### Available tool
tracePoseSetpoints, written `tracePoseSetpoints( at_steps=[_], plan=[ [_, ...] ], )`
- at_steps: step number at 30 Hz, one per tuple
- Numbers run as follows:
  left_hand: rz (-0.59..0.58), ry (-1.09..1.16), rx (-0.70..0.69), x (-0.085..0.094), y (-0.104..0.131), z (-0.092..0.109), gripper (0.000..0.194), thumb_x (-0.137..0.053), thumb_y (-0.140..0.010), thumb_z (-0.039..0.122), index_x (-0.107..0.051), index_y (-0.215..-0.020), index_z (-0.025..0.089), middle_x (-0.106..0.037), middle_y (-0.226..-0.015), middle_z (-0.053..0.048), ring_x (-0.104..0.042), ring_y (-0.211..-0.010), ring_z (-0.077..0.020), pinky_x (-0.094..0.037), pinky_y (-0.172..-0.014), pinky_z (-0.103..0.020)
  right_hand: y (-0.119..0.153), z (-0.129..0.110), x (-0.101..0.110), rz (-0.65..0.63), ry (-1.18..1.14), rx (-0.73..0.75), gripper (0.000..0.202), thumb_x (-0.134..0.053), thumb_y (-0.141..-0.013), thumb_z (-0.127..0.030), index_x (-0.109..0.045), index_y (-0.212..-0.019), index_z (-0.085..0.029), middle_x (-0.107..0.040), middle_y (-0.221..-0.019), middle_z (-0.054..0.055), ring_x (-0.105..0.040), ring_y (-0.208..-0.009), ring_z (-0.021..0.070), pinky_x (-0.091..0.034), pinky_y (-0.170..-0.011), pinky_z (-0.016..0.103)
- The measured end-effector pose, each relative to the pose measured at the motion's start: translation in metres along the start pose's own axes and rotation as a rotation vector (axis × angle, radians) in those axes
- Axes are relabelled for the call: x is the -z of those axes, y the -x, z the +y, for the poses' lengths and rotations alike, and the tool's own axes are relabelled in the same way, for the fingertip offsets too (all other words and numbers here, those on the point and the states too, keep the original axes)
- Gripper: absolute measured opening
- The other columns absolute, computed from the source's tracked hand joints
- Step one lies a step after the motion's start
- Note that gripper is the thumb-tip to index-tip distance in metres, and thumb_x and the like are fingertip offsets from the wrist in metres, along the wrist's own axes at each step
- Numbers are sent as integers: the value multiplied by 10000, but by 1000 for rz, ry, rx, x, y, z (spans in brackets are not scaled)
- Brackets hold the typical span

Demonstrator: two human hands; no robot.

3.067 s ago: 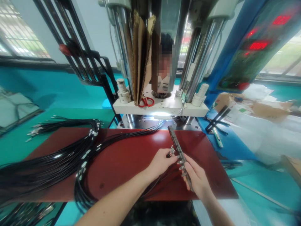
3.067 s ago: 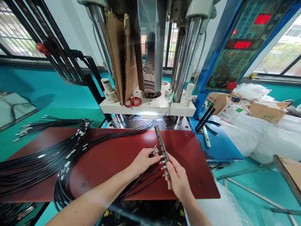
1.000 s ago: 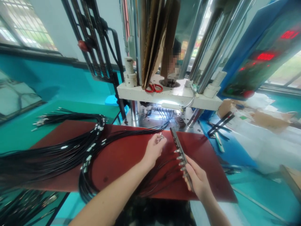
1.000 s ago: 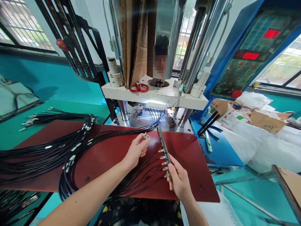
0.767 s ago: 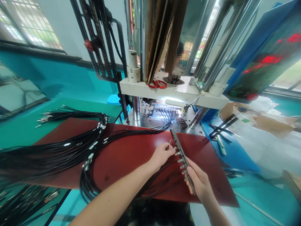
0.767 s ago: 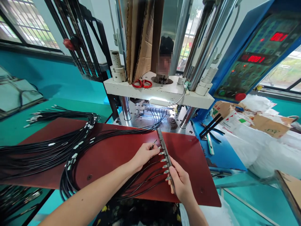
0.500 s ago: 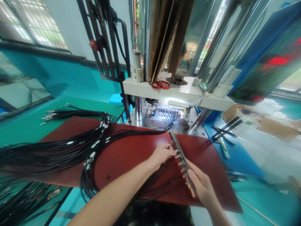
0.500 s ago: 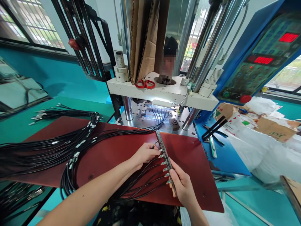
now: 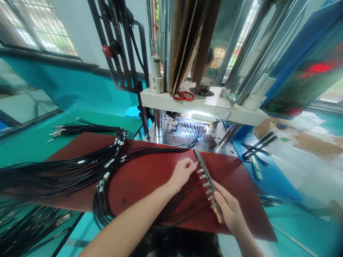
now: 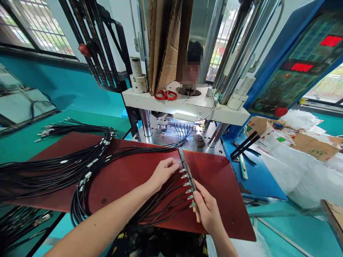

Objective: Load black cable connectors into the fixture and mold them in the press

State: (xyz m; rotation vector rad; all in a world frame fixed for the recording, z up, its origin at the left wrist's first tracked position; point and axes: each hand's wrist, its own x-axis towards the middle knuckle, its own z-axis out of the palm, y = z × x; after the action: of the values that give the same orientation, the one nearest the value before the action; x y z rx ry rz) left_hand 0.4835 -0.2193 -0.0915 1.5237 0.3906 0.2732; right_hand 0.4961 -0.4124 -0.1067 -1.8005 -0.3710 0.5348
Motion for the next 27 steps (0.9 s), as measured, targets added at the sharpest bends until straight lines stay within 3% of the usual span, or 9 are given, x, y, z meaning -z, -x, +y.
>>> tracePoseSetpoints(
  at_steps=[4,7,16,19,23,25,27],
  plan=[
    [-95,80,187,4,2,5,227,-588,-614,318,-462,-534,146,-394,-452,61,-278,-400,-41,-167,-414,-197,2,-1,0,18,-10,2,561,-465,-807,-491,-452,-1248,-144,-564,-549,-10,-428,-347,74,-355,-295,172],
    [-127,100,233,6,0,7,214,-598,-587,307,-476,-522,144,-397,-434,60,-271,-376,-36,-143,-402,-200,3,-5,-1,19,7,6,560,-472,-799,-490,-477,-1233,-137,-542,-505,-19,-420,-340,75,-344,-293,169],
    [-49,44,182,0,-3,8,203,-536,-569,214,-379,-453,159,-340,-375,75,-253,-382,-37,-180,-418,-191,-1,-5,-1,-113,240,94,550,-379,-851,-473,-396,-1300,-153,-481,-445,-52,-421,-335,95,-382,-349,205],
    [-101,-46,181,3,-8,5,188,-519,-608,232,-397,-484,163,-352,-395,69,-293,-403,-53,-228,-442,-197,-3,-7,-3,-122,245,68,551,-365,-853,-478,-389,-1300,-155,-449,-425,-64,-415,-325,98,-358,-330,200],
    [-216,-481,-14,19,-22,8,280,-446,-747,375,-491,-567,165,-507,-541,10,-439,-526,-109,-319,-539,-241,-4,-13,-6,-103,222,-4,529,-410,-837,-449,-380,-1289,-177,-584,-606,-18,-435,-349,89,-356,-329,202],
    [-91,-743,-186,31,-30,13,291,-400,-797,399,-532,-670,173,-560,-674,-19,-488,-666,-151,-351,-634,-274,-4,-16,-7,-102,304,25,502,-437,-827,-405,-385,-1274,-183,-647,-767,27,-532,-453,122,-405,-385,219],
    [115,-953,-332,42,-39,17,238,-394,-822,363,-545,-816,179,-567,-840,-47,-482,-836,-187,-351,-744,-305,-4,-20,-9,-79,472,105,452,-421,-830,-369,-417,-1241,-181,-670,-807,43,-606,-586,172,-453,-484,250]
  ],
)
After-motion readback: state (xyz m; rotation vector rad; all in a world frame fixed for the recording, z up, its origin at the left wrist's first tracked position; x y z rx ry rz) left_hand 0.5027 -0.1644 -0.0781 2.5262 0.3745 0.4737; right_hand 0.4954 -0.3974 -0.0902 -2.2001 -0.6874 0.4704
